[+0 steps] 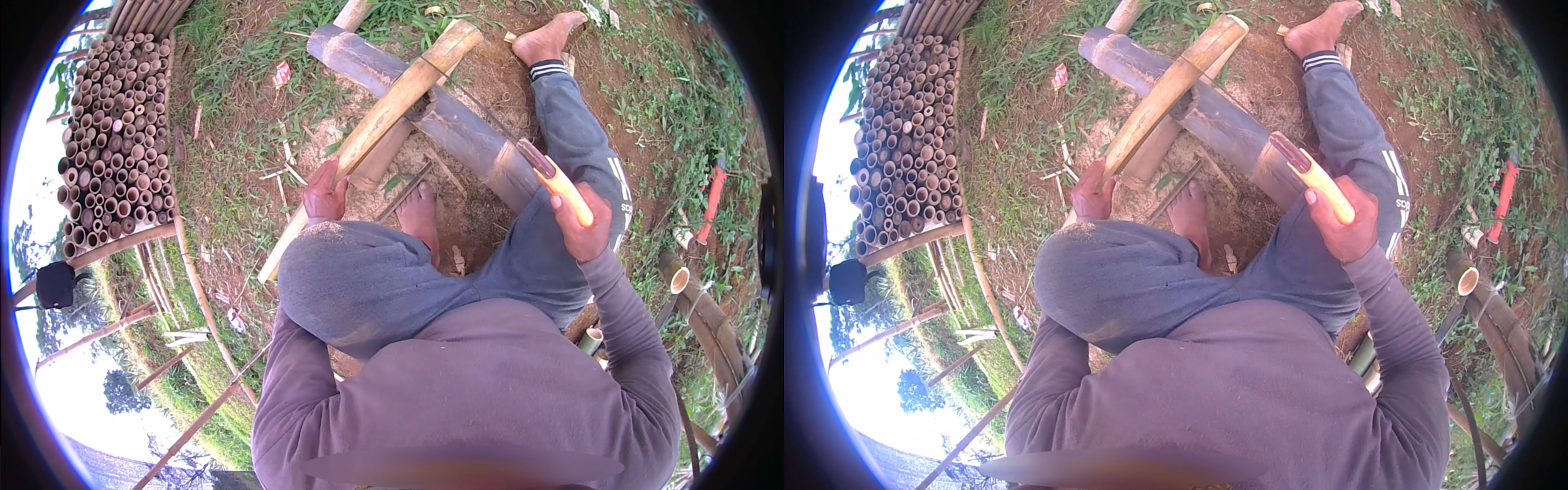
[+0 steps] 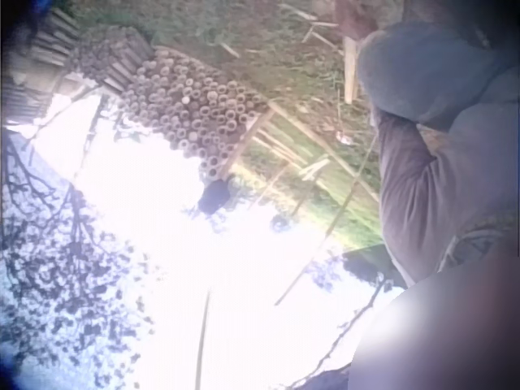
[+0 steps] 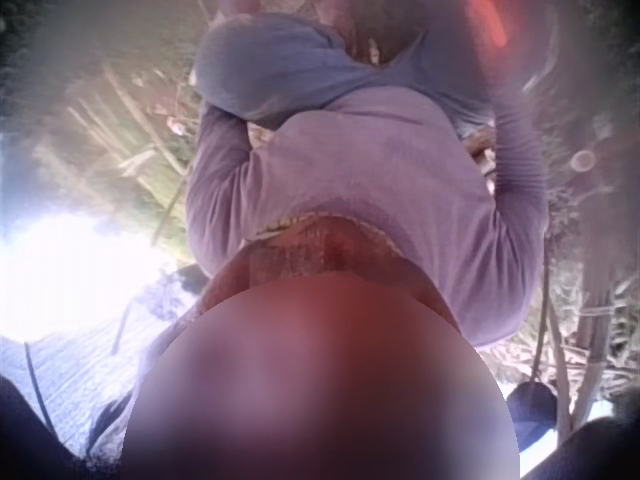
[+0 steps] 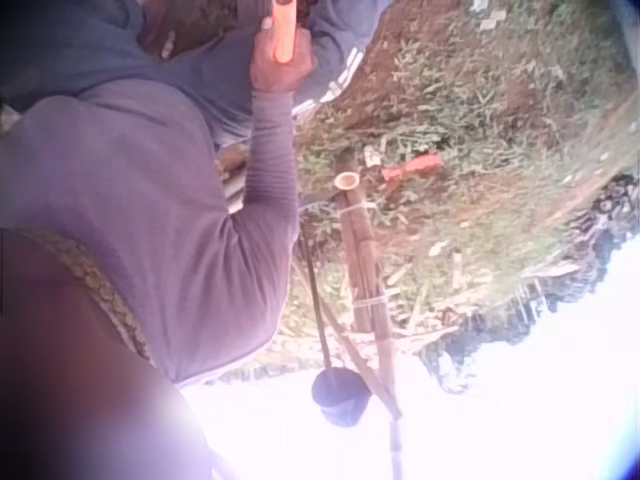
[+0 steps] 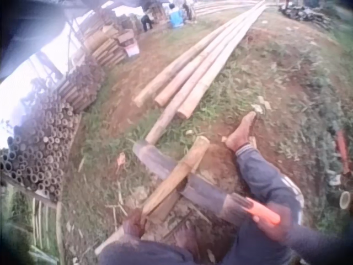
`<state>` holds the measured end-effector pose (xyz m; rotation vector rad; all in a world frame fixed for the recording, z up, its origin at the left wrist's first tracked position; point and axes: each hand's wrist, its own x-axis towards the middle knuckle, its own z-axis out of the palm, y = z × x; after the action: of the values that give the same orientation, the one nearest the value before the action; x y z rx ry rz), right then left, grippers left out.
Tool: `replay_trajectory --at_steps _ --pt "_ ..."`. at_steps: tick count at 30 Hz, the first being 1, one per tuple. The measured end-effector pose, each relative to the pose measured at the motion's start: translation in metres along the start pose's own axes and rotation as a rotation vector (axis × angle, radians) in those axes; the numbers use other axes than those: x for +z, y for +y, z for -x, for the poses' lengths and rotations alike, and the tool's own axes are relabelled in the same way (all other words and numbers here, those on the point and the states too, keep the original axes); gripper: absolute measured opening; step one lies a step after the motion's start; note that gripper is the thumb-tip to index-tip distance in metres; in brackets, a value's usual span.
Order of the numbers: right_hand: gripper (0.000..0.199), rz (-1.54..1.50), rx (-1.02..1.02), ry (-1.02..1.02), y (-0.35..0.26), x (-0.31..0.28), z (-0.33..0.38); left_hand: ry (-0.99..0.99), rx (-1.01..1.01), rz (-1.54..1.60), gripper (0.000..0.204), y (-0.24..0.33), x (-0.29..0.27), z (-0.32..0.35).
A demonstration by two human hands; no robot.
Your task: The person sits on the ground and uses a hand saw to cut long bamboo poles into shorter sections. The person positions each pole on a support, saws through it, and then moves the cut pieces aside to continue with the next pole.
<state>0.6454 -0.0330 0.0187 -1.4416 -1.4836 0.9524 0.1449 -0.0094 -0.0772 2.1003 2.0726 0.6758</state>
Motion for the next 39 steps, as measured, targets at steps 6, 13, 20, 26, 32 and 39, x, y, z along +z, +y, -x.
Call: replay_trajectory --at_steps 6,13,20,26,32,39 --pt "0.028 -0.038 -0.012 0.007 0.005 0.042 -0.041 -0.03 -0.104 -0.029 0.051 0.028 -0.016 -0.002" --pt "0.028 -0.008 0.02 0.042 0.004 0.052 -0.033 -0.133 -0.321 0.045 0.049 -0.009 -0.039 0.088" --pt "0.052 0.045 -0.225 0.012 -0.012 0.048 -0.035 -0.174 0.011 -0.184 0.057 -0.037 -0.051 0.076" --pt "0.049 0.103 -0.305 -0.006 -0.02 0.054 -0.038 -0.716 0.095 -0.281 0.079 0.025 -0.105 -0.118" --pt "0.049 0.11 -0.267 0.024 -0.028 0.059 -0.035 -0.786 -0.141 -0.345 0.085 0.093 0.005 -0.146" --pt "0.048 0.116 -0.246 -0.008 -0.037 0.062 -0.034 -0.355 -0.258 -0.185 0.055 0.087 0.052 -0.116"
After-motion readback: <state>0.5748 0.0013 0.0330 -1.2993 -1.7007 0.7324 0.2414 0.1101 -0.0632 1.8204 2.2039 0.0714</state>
